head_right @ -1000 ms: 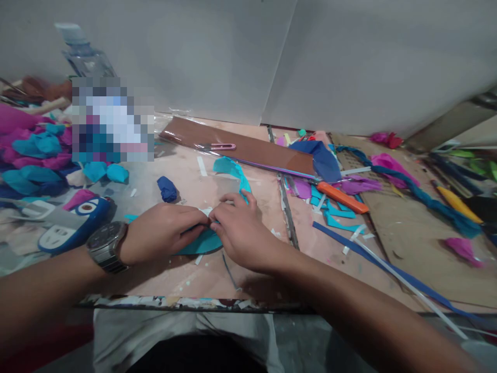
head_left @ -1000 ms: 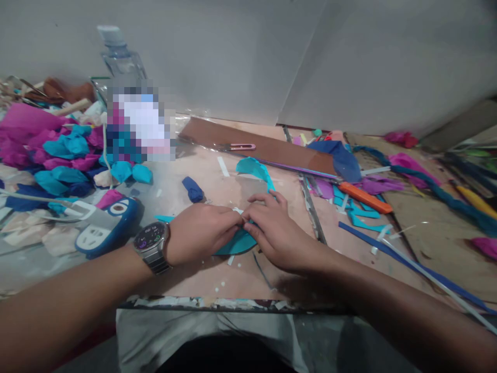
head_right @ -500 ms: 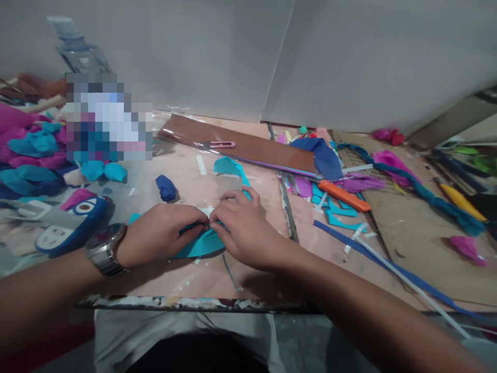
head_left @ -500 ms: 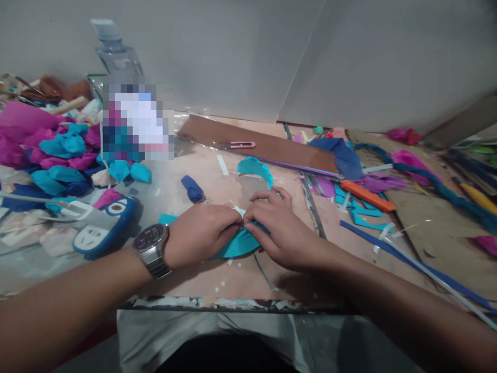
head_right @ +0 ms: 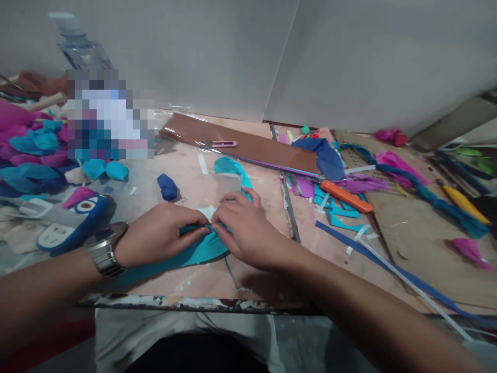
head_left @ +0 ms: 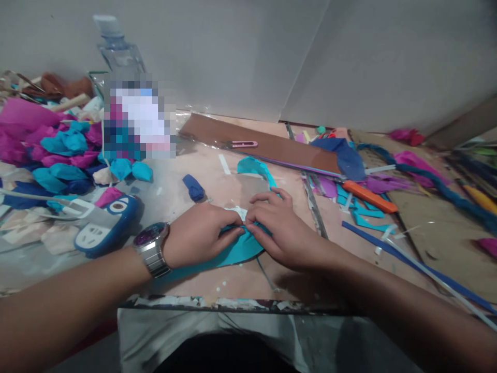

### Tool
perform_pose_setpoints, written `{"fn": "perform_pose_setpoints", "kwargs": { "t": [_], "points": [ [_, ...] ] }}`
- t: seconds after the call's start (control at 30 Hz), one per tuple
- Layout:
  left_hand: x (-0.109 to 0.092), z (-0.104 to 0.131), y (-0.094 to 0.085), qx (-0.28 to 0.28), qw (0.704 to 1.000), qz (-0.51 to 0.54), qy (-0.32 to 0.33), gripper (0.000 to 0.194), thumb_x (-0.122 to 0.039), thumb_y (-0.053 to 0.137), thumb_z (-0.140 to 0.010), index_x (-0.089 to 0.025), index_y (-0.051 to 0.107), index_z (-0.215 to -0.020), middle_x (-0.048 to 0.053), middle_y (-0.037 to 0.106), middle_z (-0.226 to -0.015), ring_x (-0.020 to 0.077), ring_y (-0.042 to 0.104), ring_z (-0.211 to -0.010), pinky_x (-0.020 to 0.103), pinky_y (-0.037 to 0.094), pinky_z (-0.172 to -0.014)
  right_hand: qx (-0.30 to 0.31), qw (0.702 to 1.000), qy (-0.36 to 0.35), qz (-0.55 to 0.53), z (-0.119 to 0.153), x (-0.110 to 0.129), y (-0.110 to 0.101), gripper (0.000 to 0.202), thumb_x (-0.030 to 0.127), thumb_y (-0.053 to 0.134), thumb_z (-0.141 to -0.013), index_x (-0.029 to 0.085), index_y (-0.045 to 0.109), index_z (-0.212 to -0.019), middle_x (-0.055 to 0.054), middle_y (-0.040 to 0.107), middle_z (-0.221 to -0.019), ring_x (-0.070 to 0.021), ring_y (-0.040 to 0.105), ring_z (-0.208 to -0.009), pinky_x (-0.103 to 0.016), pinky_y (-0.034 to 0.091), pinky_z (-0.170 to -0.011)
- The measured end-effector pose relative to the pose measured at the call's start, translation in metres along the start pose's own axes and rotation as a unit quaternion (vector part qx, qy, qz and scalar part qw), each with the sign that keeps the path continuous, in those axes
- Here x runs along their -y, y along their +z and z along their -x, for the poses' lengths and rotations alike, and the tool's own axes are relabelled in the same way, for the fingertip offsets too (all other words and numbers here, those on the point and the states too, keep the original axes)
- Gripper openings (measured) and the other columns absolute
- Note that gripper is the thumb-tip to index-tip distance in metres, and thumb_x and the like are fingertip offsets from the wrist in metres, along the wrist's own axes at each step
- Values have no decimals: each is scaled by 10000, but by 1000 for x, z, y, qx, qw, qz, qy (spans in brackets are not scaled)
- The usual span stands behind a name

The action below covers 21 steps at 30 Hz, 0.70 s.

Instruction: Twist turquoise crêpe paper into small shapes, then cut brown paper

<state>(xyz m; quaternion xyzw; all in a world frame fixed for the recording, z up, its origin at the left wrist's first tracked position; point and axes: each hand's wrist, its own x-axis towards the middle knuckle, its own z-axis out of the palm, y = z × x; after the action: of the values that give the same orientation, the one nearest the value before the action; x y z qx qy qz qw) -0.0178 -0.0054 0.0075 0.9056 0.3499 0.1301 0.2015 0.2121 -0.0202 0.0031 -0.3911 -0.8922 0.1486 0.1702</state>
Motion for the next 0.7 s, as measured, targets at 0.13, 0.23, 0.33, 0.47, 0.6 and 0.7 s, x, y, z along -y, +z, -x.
{"fn": "perform_pose_setpoints", "kwargs": {
  "t": [0.13,0.23,0.33,0.47,0.6,0.7],
  "points": [
    [2,0,-1,9,1000,6,-8,289,-358,535,-1033,-182,755,-971,56,784,-847,209,707,-745,295,381,-659,-19,1000,-8,-10,1,-2,0,153,279,525,-1053,222,661,-1015,-25,725,-1000,-266,549,-1238,-540,159,-1187],
    [2,0,-1,11,1000,14,-15,300,-365,528,-1036,-182,760,-982,63,786,-861,208,707,-756,294,388,-666,-24,1000,-19,-6,2,-3,1,157,256,526,-1051,216,664,-988,-21,727,-984,-262,558,-1229,-535,160,-1181],
    [0,-1,-2,23,999,24,-21,293,-361,540,-1024,-177,761,-970,64,776,-846,196,689,-733,295,393,-675,-28,999,-25,3,1,-4,1,159,232,525,-1045,203,659,-965,-28,722,-959,-265,568,-1217,-539,179,-1170],
    [-1,-1,-5,40,998,42,-36,295,-360,545,-1015,-173,760,-937,54,754,-801,176,655,-688,292,385,-665,-36,999,-33,7,0,-5,2,153,226,529,-1042,200,653,-955,-35,729,-951,-272,568,-1222,-544,191,-1158],
    [-1,-2,-6,37,998,43,-40,299,-351,537,-1014,-157,752,-939,61,749,-823,177,650,-708,298,386,-680,-56,998,-22,-1,1,-6,2,155,255,540,-1045,213,660,-957,-22,736,-955,-265,580,-1196,-545,188,-1153],
    [-2,-2,-6,32,998,35,-40,285,-341,538,-1010,-154,734,-921,53,732,-804,174,631,-692,301,371,-670,-49,998,-21,-12,3,-5,1,134,271,548,-1041,228,670,-1008,-18,737,-995,-255,574,-1201,-534,187,-1158]
  ]
}}
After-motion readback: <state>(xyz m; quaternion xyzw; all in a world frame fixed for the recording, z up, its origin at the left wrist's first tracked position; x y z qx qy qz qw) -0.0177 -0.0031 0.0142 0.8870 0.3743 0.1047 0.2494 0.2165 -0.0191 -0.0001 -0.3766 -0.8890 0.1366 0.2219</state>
